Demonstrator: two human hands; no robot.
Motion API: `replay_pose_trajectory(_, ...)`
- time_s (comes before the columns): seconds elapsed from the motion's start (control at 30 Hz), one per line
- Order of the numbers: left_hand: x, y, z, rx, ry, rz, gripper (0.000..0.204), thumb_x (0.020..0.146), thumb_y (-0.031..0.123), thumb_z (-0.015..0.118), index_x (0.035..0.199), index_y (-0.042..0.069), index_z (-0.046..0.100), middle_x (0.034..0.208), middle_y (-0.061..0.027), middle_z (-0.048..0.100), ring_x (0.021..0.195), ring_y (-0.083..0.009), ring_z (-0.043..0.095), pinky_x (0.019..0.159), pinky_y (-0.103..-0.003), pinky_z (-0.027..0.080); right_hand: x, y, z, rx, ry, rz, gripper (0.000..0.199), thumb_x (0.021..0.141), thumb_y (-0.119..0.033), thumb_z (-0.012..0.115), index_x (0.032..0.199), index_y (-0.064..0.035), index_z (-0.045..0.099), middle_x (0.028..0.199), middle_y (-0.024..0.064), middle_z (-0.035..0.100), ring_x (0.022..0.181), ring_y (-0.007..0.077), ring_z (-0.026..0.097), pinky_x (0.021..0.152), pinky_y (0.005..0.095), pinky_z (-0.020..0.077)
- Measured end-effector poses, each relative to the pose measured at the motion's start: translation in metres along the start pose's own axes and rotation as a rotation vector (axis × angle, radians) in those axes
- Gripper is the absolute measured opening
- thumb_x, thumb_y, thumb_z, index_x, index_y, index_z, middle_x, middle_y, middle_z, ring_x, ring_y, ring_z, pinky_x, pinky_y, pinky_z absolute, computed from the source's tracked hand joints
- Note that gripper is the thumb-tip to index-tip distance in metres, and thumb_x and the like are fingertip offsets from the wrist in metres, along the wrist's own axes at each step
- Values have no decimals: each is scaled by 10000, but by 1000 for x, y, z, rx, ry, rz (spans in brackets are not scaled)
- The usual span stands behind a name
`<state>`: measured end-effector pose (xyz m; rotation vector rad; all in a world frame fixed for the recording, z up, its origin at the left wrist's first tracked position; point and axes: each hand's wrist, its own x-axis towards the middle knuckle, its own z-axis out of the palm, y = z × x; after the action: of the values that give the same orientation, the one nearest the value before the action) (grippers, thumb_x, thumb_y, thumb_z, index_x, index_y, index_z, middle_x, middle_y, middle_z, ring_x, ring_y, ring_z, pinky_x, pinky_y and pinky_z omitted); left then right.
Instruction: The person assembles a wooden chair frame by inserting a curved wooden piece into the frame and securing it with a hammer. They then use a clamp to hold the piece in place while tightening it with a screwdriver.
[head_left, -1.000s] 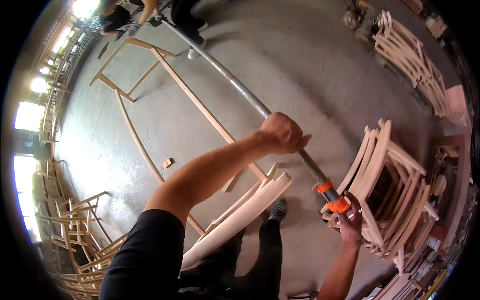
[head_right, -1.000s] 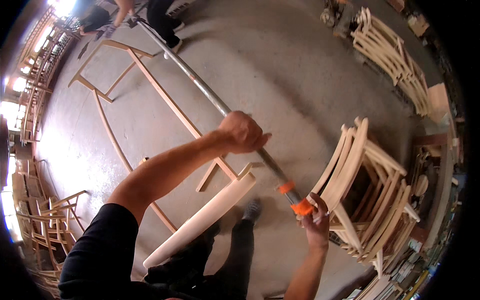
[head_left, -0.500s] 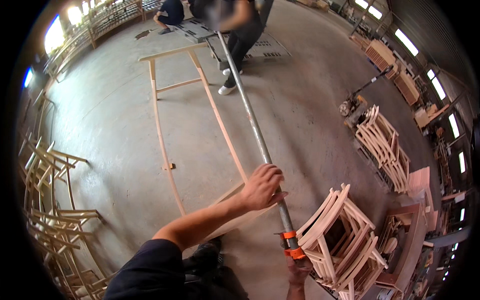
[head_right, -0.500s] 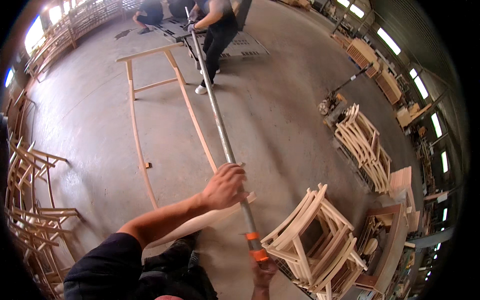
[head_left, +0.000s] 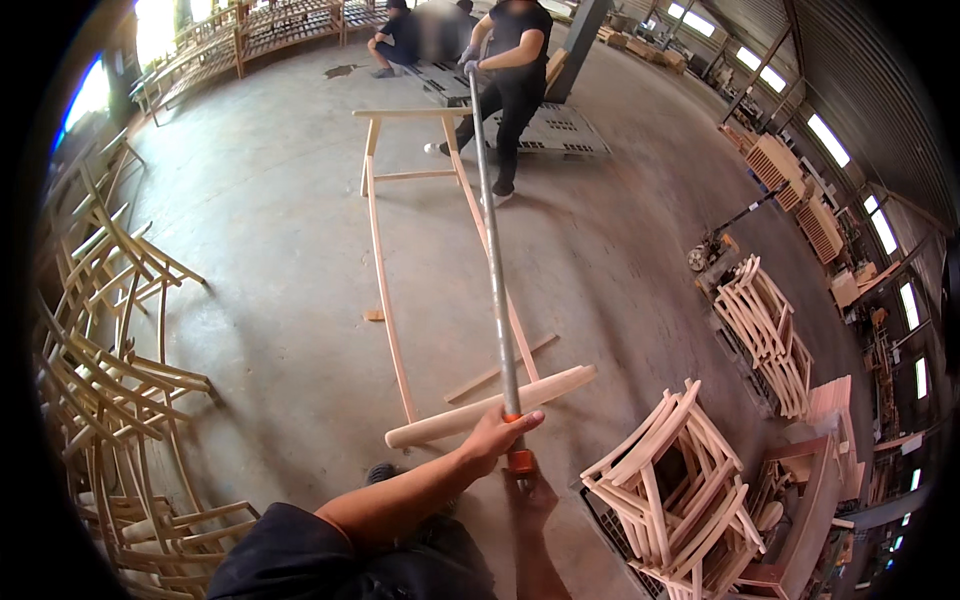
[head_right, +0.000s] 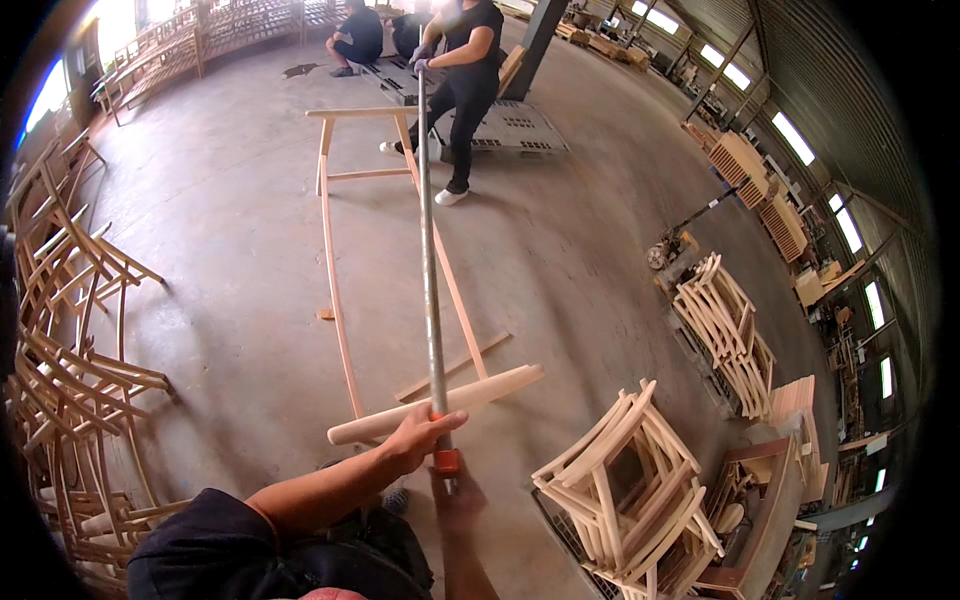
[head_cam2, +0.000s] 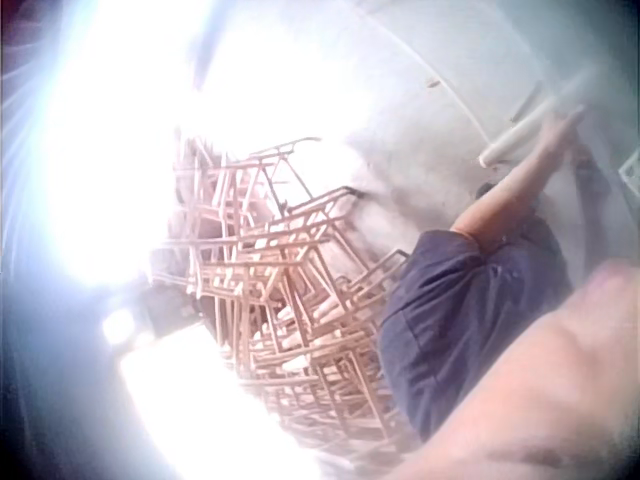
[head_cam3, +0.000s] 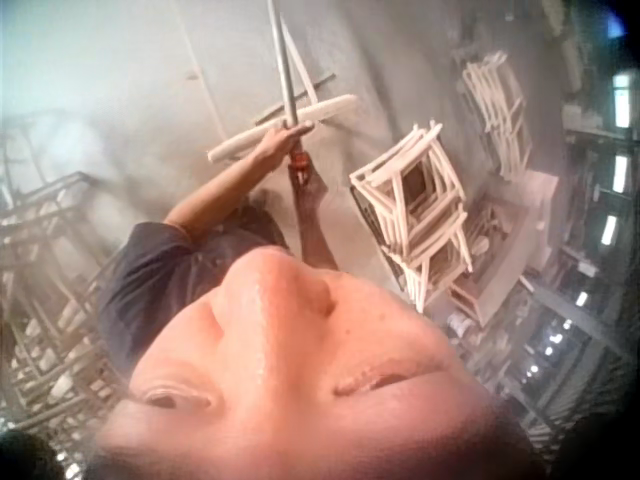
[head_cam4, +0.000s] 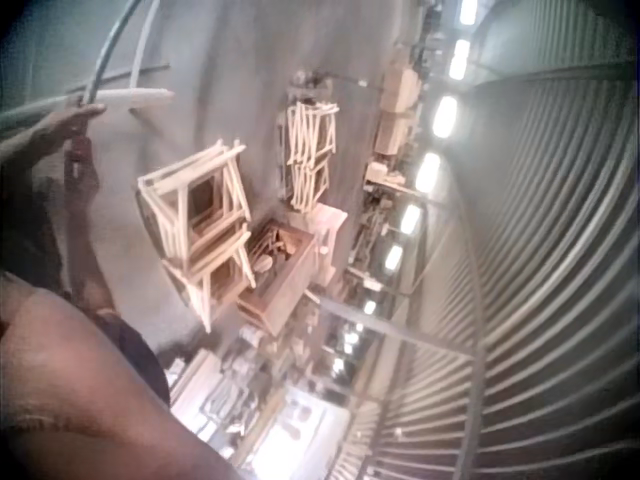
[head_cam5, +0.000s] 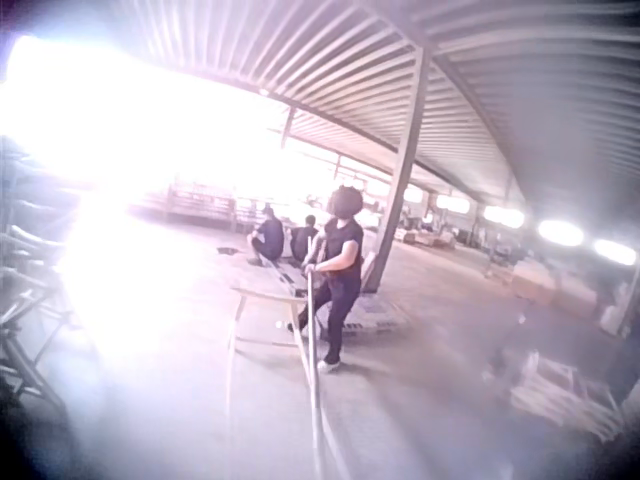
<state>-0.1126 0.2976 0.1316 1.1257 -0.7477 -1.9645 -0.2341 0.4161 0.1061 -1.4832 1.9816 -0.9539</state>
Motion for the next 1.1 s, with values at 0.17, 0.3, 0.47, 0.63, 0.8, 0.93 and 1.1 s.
replay_pose_trajectory(0.17,-13,-14,-82,85,249,41,478,793,328,854,1061,6,624,905,-59,616,820,-145,587,707,-301,504,-33,-61,60,21,-92,-46,435,929,-233,712,1331,-90,626,1179,176,707,1071,333,695,880,397,545)
replay_pose_trajectory(0.3,-41,-4,-147,99,372,69,328,785,184,793,1020,-7,667,854,-54,632,752,-139,595,681,-310,510,-52,-85,127,58,-97,-162,469,924,-211,703,1348,-39,600,1248,202,674,1110,338,681,899,405,543)
replay_pose_trajectory(0.47,-76,4,-252,48,410,-37,299,820,154,768,1037,-25,665,862,-84,676,789,-158,652,690,-315,550,-87,-136,181,250,-519,3,738,894,-295,742,1500,-33,412,1476,271,474,1244,426,582,970,454,523)
replay_pose_trajectory(0.63,-100,-10,-346,-130,404,-69,266,835,107,773,1034,-26,659,900,-127,703,788,-223,705,706,-357,582,-124,-114,245,224,-574,-357,849,892,-392,744,1533,-18,333,1577,268,329,1405,458,405,1128,465,392)
replay_pose_trajectory(0.8,-125,-29,-403,-192,394,-30,276,858,112,723,1076,-43,656,981,-137,712,875,-241,712,763,-384,588,-184,-53,324,748,-479,430,767,937,-487,686,1450,22,429,1465,237,491,1337,365,513,1085,450,445)
replay_pose_trajectory(0.93,-128,-56,-429,-203,411,-47,290,885,119,675,1113,-58,645,1062,-156,709,967,-255,706,812,-400,584,-212,-41,345,1124,-882,776,458,1003,-387,628,1294,-39,560,1201,107,632,1109,206,617,976,342,499)
replay_pose_trajectory(1.1,-120,-98,-460,-294,426,-32,217,889,94,654,1060,-37,627,1129,-191,707,970,-272,706,819,-422,581,-224,-29,396,1321,-926,932,308,997,-334,662,1150,-67,654,995,17,669,893,108,623,809,281,494)
